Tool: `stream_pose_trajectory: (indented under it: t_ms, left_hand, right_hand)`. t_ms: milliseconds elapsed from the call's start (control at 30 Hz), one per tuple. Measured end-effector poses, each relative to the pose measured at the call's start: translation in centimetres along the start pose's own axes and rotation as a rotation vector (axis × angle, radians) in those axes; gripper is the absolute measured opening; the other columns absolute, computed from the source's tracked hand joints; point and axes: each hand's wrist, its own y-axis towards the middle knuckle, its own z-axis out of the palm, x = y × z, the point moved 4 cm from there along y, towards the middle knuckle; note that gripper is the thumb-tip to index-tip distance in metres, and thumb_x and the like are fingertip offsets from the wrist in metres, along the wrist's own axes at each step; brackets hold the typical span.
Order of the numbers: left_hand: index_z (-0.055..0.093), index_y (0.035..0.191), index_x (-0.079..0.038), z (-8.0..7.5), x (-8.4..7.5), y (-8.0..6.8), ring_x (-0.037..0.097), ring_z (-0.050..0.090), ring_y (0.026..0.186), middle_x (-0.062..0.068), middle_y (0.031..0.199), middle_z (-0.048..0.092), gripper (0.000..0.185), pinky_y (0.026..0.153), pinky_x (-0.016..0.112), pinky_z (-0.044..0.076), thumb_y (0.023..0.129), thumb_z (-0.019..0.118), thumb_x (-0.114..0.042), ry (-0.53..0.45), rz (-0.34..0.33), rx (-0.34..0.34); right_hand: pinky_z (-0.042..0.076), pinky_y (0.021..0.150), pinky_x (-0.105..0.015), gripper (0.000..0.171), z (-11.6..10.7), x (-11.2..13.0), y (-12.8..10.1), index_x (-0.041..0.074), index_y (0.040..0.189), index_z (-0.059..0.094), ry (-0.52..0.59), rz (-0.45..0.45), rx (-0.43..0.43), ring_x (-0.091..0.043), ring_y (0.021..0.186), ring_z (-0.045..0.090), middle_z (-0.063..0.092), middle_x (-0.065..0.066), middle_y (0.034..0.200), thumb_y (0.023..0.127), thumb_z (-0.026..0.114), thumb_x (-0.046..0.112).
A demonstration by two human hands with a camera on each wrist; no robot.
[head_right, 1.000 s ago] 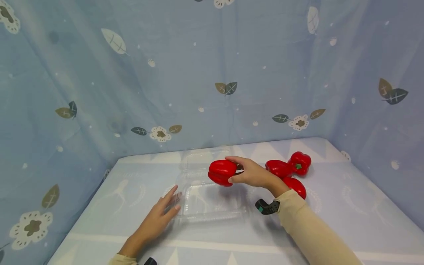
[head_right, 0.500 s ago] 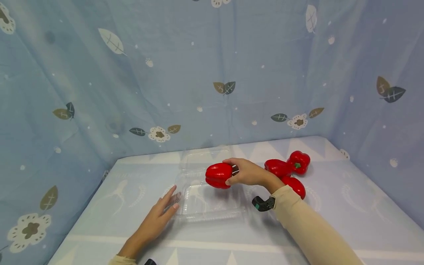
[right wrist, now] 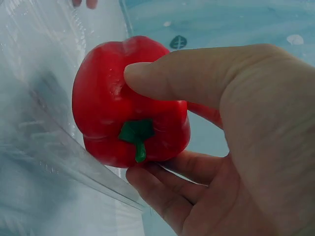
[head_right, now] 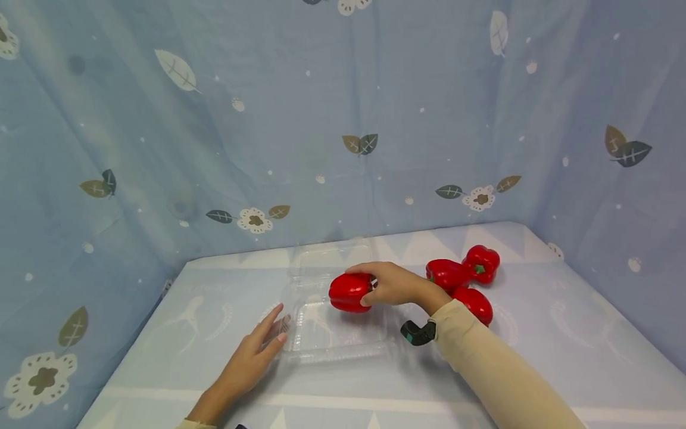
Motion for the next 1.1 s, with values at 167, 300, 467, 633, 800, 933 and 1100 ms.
stream_pose_trajectory:
  t_ms: [167,300,467,633,800,933,1100]
  left_hand:
    - [0.026,0.15,-0.034,-0.1,0.0,0.0,0.016,0.035,0.135,-0.002,0.135,0.054,0.059,0.115,0.05,0.01,0.097,0.053,-0.037,0.008,0.027,-0.004]
    - [0.026,0.15,-0.036,-0.1,0.1,0.0,0.015,0.038,0.134,-0.001,0.134,0.055,0.059,0.116,0.049,0.009,0.097,0.053,-0.039,-0.003,0.017,0.003]
    - [0.027,0.15,-0.035,0.0,0.1,-0.2,0.016,0.037,0.134,-0.001,0.134,0.054,0.059,0.116,0.05,0.009,0.097,0.053,-0.039,-0.006,0.011,-0.004]
    - [0.029,0.151,-0.026,0.0,0.2,-0.2,0.018,0.041,0.132,0.001,0.134,0.056,0.06,0.115,0.051,0.009,0.097,0.053,-0.038,-0.009,0.025,-0.008]
    - [0.03,0.15,-0.029,-0.2,0.2,0.0,0.018,0.045,0.129,0.003,0.132,0.057,0.058,0.115,0.051,0.011,0.097,0.054,-0.037,-0.008,0.04,-0.03]
    - [0.029,0.15,-0.032,-0.2,0.2,0.0,0.018,0.043,0.131,0.002,0.132,0.057,0.059,0.115,0.05,0.01,0.097,0.054,-0.036,0.007,0.05,-0.028]
    - [0.027,0.15,-0.032,-0.2,0.0,-0.2,0.017,0.041,0.132,0.001,0.132,0.057,0.06,0.116,0.048,0.01,0.097,0.054,-0.036,0.014,0.052,-0.019]
  right_hand:
    - [0.05,0.091,-0.035,0.057,0.3,0.6,-0.2,0.029,0.133,0.056,-0.075,-0.016,0.009,-0.016,0.113,0.051,0.054,0.009,0.129,0.081,0.072,0.012]
    - [0.05,0.092,-0.038,0.056,0.4,1.1,-0.3,0.026,0.133,0.057,-0.12,-0.026,0.026,-0.017,0.114,0.051,0.054,0.005,0.128,0.081,0.071,0.01]
    - [0.052,0.088,-0.035,0.056,0.7,1.1,0.1,0.027,0.132,0.059,-0.183,-0.03,0.027,-0.017,0.109,0.052,0.055,0.004,0.123,0.08,0.072,0.011]
    - [0.052,0.084,-0.032,0.057,0.8,1.4,0.1,0.028,0.132,0.058,-0.234,-0.007,0.032,-0.016,0.104,0.053,0.055,0.003,0.116,0.079,0.072,0.011]
    - [0.052,0.084,-0.032,0.057,0.9,1.8,0.2,0.026,0.133,0.057,-0.269,-0.013,0.037,-0.016,0.103,0.053,0.055,0.001,0.116,0.08,0.072,0.011]
    - [0.052,0.083,-0.032,0.056,0.9,1.8,0.2,0.026,0.132,0.058,-0.296,-0.004,0.036,-0.016,0.104,0.053,0.055,0.002,0.115,0.08,0.073,0.011]
    - [0.054,0.082,-0.034,0.056,1.1,1.5,0.2,0.027,0.13,0.06,-0.31,0.025,0.032,-0.019,0.105,0.053,0.054,0.0,0.116,0.078,0.076,0.013]
